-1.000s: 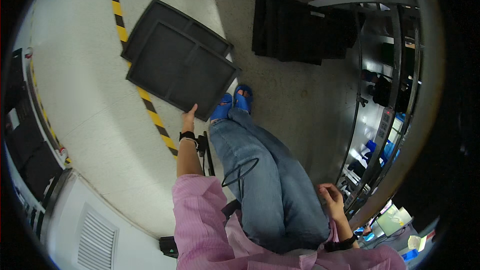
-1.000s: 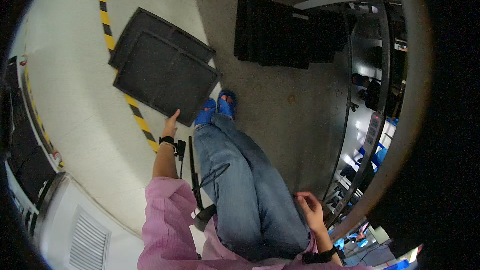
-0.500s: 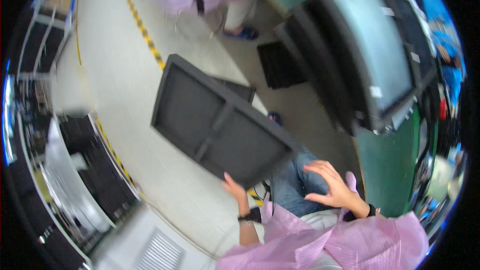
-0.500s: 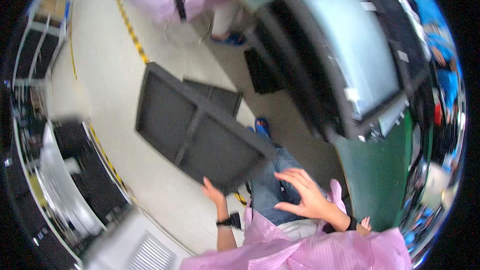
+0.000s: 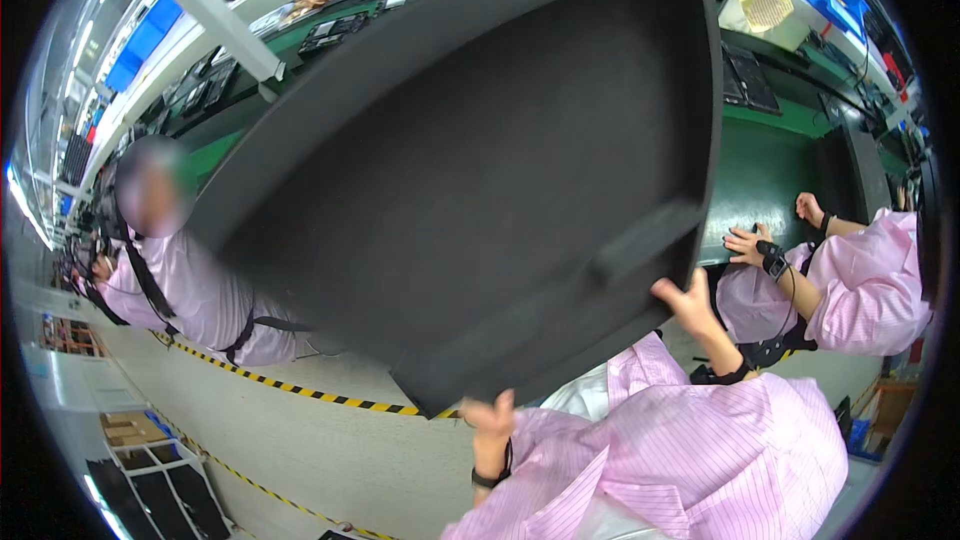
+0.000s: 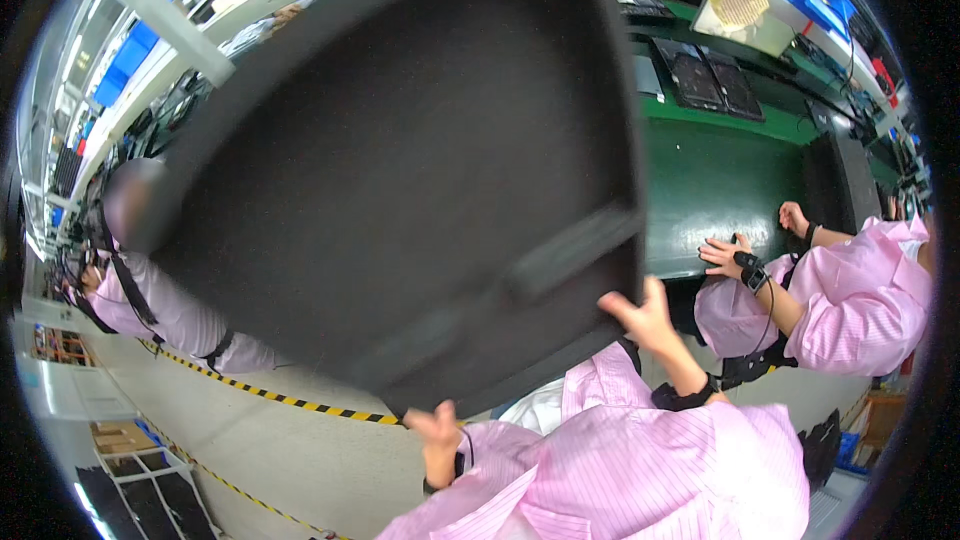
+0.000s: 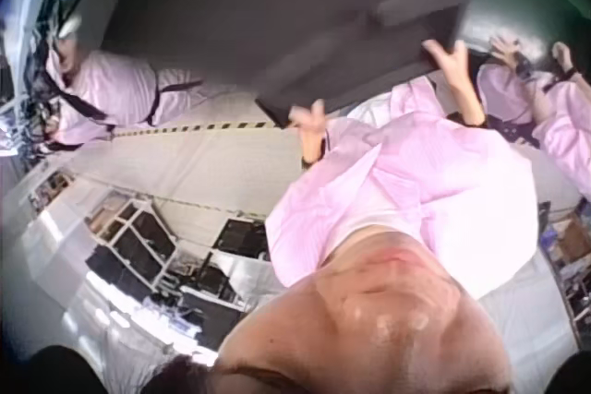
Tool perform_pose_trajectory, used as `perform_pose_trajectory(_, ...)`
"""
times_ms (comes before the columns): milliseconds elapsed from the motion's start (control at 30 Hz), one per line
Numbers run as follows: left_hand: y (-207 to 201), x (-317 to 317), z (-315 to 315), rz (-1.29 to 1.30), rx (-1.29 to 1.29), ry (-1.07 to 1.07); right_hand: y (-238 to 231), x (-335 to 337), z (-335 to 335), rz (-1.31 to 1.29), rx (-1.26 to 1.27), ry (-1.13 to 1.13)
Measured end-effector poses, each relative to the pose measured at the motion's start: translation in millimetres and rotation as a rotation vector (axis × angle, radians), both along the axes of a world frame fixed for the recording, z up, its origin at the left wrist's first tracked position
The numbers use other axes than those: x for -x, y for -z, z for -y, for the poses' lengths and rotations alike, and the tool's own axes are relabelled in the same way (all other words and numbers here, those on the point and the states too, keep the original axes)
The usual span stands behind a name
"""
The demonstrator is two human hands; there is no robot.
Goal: Assembling, inspecting, and packaging tablet computers in a factory setting.
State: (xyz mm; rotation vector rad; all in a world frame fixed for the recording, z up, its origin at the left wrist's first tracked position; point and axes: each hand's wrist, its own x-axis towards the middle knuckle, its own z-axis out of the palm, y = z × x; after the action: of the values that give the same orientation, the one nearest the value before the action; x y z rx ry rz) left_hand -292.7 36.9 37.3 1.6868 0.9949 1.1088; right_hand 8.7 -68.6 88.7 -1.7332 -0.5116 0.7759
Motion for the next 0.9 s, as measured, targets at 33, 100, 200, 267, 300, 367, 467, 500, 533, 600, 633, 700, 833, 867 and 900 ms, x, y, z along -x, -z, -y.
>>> perform_pose_trajectory(33,-6.9,-22.7,-16.0,-0.098,0.082,0.227,9.8,-15.4,17.6,0.075,-0.018,0.133)
perform_pose_trajectory(100,-19.4,-88.7,-36.6,-0.109,0.091,0.344,25.9,-46.1,53.7,0.115,-0.027,0.331)
perform_pose_trajectory(200,25.0,-163.5,-89.5,-0.114,0.328,0.295,71.0,-97.6,76.9,0.082,0.088,0.497)
perform_pose_trajectory(267,70.2,-182.1,-120.4,-0.074,0.304,0.041,108.7,-139.2,92.4,0.205,0.220,0.429)
perform_pose_trajectory(300,100.3,-182.9,-134.2,-0.098,0.374,0.008,120.5,-145.2,91.0,0.570,0.426,0.429)
perform_pose_trajectory(367,122.7,-195.6,-154.5,-0.127,0.440,-0.024,107.1,-159.0,59.1,1.072,0.624,0.412)
perform_pose_trajectory(467,125.3,-222.0,-172.1,-0.194,0.523,-0.103,58.5,-151.0,-67.9,1.039,0.291,0.272)
perform_pose_trajectory(500,118.2,-233.8,-175.4,-0.035,0.580,-0.130,68.0,-151.0,-104.7,0.858,0.195,0.174)
perform_pose_trajectory(533,113.7,-243.6,-177.1,0.126,0.635,-0.163,88.2,-157.9,-141.0,0.752,0.137,0.073)
perform_pose_trajectory(600,130.6,-257.1,-180.3,0.008,0.565,-0.260,131.5,-179.7,-212.9,0.782,0.118,-0.028)
perform_pose_trajectory(633,133.7,-265.1,-180.2,0.017,0.611,-0.293,154.7,-196.7,-242.7,0.819,0.084,-0.029)
perform_pose_trajectory(700,129.8,-272.4,-184.0,-0.100,0.667,-0.354,168.2,-212.2,-292.0,0.820,0.139,-0.044)
perform_pose_trajectory(833,131.4,-271.6,-182.0,-0.236,0.710,-0.391,167.7,-212.8,-320.9,0.605,0.128,-0.093)
perform_pose_trajectory(867,138.1,-265.2,-177.7,-0.238,0.679,-0.373,170.2,-208.4,-319.5,0.593,0.129,-0.108)
perform_pose_trajectory(900,140.7,-260.8,-176.0,-0.236,0.646,-0.351,172.7,-205.8,-314.3,0.664,0.106,-0.091)
